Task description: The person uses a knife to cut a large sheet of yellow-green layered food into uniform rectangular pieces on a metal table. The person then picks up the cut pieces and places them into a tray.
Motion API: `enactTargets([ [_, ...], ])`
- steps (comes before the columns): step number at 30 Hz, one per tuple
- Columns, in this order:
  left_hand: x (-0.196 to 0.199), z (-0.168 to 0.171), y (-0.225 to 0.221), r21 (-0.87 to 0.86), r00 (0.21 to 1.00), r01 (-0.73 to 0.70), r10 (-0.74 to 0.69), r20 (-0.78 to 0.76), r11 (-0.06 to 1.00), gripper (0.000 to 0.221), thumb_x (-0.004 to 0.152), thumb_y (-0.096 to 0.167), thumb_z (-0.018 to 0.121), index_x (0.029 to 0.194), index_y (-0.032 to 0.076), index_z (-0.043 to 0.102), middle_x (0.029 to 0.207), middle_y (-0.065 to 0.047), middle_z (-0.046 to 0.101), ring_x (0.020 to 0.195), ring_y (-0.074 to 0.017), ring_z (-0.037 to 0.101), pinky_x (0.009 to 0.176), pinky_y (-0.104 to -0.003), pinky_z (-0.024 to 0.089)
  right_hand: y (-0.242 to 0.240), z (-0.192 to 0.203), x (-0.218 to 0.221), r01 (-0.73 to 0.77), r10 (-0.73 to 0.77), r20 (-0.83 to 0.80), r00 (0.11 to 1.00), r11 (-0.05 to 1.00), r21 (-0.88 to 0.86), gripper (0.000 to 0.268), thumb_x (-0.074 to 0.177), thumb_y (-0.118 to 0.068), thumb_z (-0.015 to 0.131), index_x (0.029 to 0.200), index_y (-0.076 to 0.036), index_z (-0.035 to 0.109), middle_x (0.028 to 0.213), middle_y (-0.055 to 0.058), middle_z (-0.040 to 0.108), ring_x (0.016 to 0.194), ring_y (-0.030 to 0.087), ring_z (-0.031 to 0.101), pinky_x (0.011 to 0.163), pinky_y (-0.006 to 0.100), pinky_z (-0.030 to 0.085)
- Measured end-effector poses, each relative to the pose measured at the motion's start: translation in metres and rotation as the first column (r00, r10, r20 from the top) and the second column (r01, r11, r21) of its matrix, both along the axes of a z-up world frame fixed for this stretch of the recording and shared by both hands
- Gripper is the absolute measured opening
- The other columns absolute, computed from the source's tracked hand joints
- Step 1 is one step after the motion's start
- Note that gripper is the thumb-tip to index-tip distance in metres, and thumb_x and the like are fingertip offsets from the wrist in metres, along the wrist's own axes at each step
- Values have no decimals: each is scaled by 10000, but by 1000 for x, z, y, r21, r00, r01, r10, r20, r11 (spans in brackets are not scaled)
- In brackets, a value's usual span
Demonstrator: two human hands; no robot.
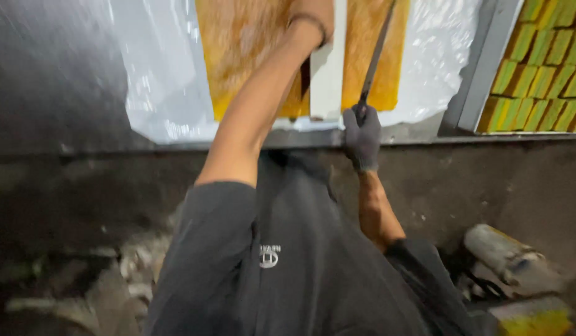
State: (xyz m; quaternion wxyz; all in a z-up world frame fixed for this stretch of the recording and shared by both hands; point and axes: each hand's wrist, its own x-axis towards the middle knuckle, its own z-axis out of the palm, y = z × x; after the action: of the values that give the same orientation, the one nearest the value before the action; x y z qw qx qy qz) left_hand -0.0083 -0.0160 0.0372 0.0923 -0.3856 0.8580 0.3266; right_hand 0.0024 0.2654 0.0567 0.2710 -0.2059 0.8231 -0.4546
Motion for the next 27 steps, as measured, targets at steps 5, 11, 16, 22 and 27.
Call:
enactTargets([
  [5,-5,-15,1,-48,998,-31,29,-48,998,861,863,114,623,1598,270,203,1385,-373,468,1168,-508,603,964,-576,518,-54,28,-48,-140,131,-300,945,990,-11,513,1048,-144,561,1541,-74,435,1037,198,673,900,330,675,750,420,567],
  [11,-8,-17,-3,-34,999,-47,47,-4,998,896,959,88,556,1629,402,50,1463,-377,402,1267,-531,539,1054,-590,466,-157,-9,-105,-324,287,-445,848,946,-8,507,1051,-98,533,1541,-61,405,1193,304,683,1063,509,650,871,556,534],
  [16,-14,10,-3,24,985,-43,38,167,999,939,954,12,513,1621,442,11,1513,-353,368,1263,-489,570,1033,-584,494,-198,-24,-128,-326,307,-424,852,945,29,496,1039,-124,539,1516,-61,421,1133,320,684,1029,500,663,867,560,533],
  [22,-15,19,-3,29,988,-50,45,150,998,959,952,-30,494,1624,441,-2,1531,-386,323,1208,-489,608,1000,-545,536,-215,-15,-134,-317,330,-273,903,944,95,475,1053,-157,501,1515,-77,428,1091,321,692,998,490,673,861,554,528],
  [27,-14,15,-2,9,990,-23,22,142,1000,999,904,-33,531,1618,424,2,1488,-397,350,1206,-528,580,1003,-566,515,-207,-20,-132,-362,286,-521,804,931,-48,438,1052,-153,525,1466,-24,464,1214,357,655,1070,514,651,919,551,535],
])
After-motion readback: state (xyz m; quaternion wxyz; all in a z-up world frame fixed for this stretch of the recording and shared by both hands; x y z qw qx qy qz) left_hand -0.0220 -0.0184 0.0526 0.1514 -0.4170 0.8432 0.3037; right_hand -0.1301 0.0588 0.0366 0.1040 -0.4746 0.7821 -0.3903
